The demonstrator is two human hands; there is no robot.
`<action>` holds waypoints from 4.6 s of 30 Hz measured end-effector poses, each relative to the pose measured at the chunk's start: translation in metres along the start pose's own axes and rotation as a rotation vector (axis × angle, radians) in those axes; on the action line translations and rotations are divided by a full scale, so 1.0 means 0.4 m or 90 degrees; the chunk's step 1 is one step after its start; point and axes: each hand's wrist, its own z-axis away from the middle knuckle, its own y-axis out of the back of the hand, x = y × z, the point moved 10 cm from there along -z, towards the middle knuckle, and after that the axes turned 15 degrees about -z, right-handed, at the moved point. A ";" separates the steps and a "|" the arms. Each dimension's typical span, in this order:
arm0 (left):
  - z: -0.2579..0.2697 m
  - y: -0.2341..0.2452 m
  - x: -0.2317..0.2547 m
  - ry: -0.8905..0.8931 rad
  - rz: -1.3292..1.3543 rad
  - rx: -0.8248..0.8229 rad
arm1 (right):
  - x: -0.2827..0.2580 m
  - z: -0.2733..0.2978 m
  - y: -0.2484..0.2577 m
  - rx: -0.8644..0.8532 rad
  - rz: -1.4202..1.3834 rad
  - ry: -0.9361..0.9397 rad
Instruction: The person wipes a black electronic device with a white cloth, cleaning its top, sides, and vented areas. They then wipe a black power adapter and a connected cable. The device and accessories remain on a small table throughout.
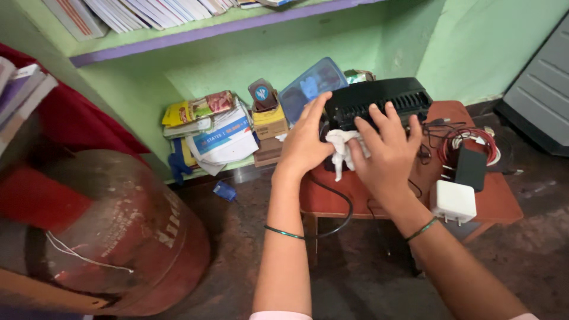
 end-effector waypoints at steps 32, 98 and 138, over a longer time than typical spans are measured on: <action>0.005 0.027 0.032 -0.032 -0.124 0.002 | -0.030 -0.040 0.026 -0.003 0.041 0.007; 0.003 0.086 0.252 -0.147 -0.101 0.097 | 0.228 -0.027 0.044 0.040 -0.728 -0.444; -0.010 0.013 0.007 -0.007 -0.080 0.003 | -0.009 -0.002 -0.013 -0.220 -0.069 -0.140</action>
